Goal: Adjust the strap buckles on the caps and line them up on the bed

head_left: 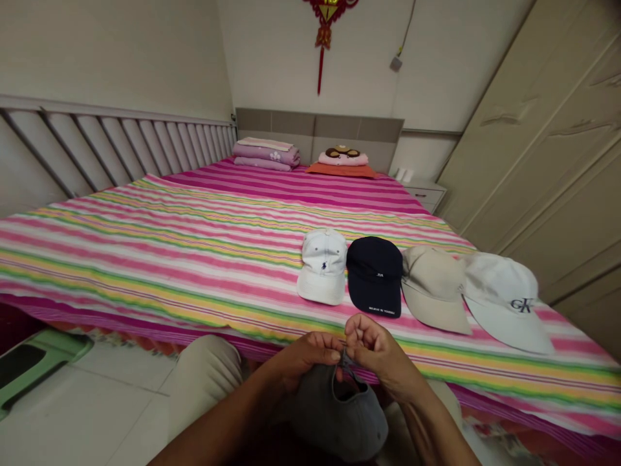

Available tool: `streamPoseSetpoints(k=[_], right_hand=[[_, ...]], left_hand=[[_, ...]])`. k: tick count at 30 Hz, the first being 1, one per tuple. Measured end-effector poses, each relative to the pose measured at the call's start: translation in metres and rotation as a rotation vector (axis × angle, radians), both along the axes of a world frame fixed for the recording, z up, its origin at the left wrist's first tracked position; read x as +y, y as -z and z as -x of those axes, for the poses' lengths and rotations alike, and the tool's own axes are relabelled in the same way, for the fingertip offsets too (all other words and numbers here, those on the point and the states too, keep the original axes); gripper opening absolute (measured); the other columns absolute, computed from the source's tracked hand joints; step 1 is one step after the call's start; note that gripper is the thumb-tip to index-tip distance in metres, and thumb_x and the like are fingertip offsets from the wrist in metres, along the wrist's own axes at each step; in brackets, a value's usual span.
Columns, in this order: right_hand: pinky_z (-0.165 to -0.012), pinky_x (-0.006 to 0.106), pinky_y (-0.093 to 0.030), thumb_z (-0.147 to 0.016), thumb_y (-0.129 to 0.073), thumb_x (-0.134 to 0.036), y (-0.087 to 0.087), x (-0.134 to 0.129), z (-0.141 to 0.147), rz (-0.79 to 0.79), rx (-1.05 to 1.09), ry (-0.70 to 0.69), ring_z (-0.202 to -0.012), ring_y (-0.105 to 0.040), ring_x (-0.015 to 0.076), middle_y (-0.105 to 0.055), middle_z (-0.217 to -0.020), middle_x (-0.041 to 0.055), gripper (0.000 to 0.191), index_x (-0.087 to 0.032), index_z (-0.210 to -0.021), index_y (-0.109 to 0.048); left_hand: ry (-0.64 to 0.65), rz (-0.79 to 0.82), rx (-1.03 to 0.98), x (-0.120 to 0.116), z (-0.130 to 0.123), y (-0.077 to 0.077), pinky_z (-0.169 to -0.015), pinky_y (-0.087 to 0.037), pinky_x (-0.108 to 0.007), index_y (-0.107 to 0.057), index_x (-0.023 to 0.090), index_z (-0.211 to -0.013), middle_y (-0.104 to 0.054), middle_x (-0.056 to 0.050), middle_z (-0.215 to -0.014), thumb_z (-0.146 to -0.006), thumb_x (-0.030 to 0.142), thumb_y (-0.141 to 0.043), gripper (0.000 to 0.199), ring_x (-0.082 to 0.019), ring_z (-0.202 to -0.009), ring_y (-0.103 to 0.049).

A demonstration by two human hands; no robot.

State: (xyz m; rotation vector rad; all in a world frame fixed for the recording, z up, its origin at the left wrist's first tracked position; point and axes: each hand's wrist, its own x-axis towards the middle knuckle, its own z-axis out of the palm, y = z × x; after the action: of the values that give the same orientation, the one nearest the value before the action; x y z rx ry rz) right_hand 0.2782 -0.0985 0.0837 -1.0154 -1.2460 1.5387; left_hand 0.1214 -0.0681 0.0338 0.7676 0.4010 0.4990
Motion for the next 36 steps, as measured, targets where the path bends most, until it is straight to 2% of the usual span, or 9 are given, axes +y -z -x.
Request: streamPoseSetpoints(k=[8,14,16,25,28,30,32,34,36], right_hand=[[-0.044,0.019,-0.021,-0.056,-0.073,-0.038,-0.001,0.001,-0.008,0.072,-0.040,-0.141,-0.045,-0.032,0.0045,-0.043,-0.055,-0.0069,0.038,-0.017,-0.071,-0.046],[-0.049,0.020,-0.034,-0.065,-0.067,-0.040,-0.004,-0.002,-0.011,0.071,-0.049,0.018,-0.050,-0.042,0.0065,-0.048,-0.061,-0.0044,0.030,-0.017,-0.076,-0.052],[-0.052,0.022,-0.036,-0.066,-0.066,-0.040,-0.004,-0.003,-0.011,0.074,-0.047,0.023,-0.052,-0.046,0.0079,-0.051,-0.062,-0.0030,0.029,-0.016,-0.077,-0.053],[-0.044,0.021,-0.025,-0.069,-0.060,-0.031,0.000,-0.004,-0.004,-0.064,-0.242,0.004,-0.045,-0.034,0.0071,-0.041,-0.051,-0.0057,0.019,-0.016,-0.064,-0.050],[-0.044,0.021,-0.029,-0.072,-0.056,-0.031,0.000,-0.006,-0.002,-0.153,-0.319,0.065,-0.047,-0.036,0.0079,-0.042,-0.055,-0.0047,0.016,-0.016,-0.068,-0.051],[-0.049,0.022,-0.036,-0.072,-0.057,-0.032,0.001,-0.008,-0.002,-0.228,-0.381,0.108,-0.054,-0.045,0.0107,-0.049,-0.064,-0.0014,0.017,-0.017,-0.080,-0.054],[-0.056,0.025,-0.043,-0.071,-0.060,-0.032,0.002,-0.010,-0.001,-0.340,-0.482,0.143,-0.066,-0.052,0.0147,-0.056,-0.080,0.0036,0.028,-0.018,-0.094,-0.053],[-0.065,0.030,-0.046,-0.070,-0.061,-0.028,0.003,-0.013,0.000,-0.535,-0.635,0.219,-0.079,-0.055,0.0188,-0.057,-0.096,0.0083,0.033,-0.020,-0.101,-0.052],[-0.072,0.034,-0.046,-0.072,-0.060,-0.024,0.004,-0.016,0.003,-0.800,-0.806,0.339,-0.090,-0.054,0.0222,-0.055,-0.106,0.0113,0.028,-0.020,-0.099,-0.053]], left_hand=[[0.008,0.003,0.028,-0.003,-0.002,-0.006,-0.043,-0.033,-0.017,-0.063,0.008,-0.072,-0.063,-0.005,-0.055,-0.059,0.022,-0.069,0.019,-0.008,-0.043,-0.052],[-0.011,-0.034,0.015,0.001,0.001,-0.002,-0.045,-0.033,-0.017,-0.065,0.006,-0.077,-0.063,-0.006,-0.059,-0.060,0.027,-0.069,0.027,-0.008,-0.046,-0.052],[-0.028,-0.042,0.001,0.003,0.002,0.000,-0.047,-0.035,-0.018,-0.064,0.006,-0.077,-0.063,-0.006,-0.060,-0.060,0.029,-0.069,0.029,-0.009,-0.048,-0.052],[-0.026,-0.052,0.110,0.000,0.001,-0.003,-0.044,-0.029,-0.018,-0.063,0.007,-0.072,-0.059,-0.004,-0.058,-0.067,0.024,-0.064,0.018,-0.006,-0.044,-0.046],[-0.056,-0.032,0.098,0.000,0.002,-0.004,-0.043,-0.029,-0.017,-0.063,0.008,-0.075,-0.059,-0.003,-0.056,-0.066,0.025,-0.066,0.019,-0.006,-0.043,-0.047],[-0.085,-0.001,0.066,0.000,0.003,-0.003,-0.044,-0.032,-0.017,-0.063,0.009,-0.075,-0.060,-0.003,-0.055,-0.064,0.024,-0.067,0.019,-0.007,-0.043,-0.048],[-0.099,0.032,0.021,0.000,0.003,-0.003,-0.046,-0.035,-0.018,-0.062,0.008,-0.072,-0.060,-0.003,-0.054,-0.063,0.023,-0.068,0.018,-0.007,-0.044,-0.050],[-0.117,0.056,-0.030,0.000,0.002,-0.004,-0.048,-0.037,-0.018,-0.062,0.008,-0.071,-0.060,-0.003,-0.055,-0.062,0.022,-0.069,0.018,-0.008,-0.046,-0.052],[-0.158,0.067,-0.070,-0.001,0.000,-0.006,-0.049,-0.040,-0.019,-0.062,0.009,-0.073,-0.061,-0.003,-0.058,-0.060,0.023,-0.071,0.020,-0.009,-0.047,-0.054]])
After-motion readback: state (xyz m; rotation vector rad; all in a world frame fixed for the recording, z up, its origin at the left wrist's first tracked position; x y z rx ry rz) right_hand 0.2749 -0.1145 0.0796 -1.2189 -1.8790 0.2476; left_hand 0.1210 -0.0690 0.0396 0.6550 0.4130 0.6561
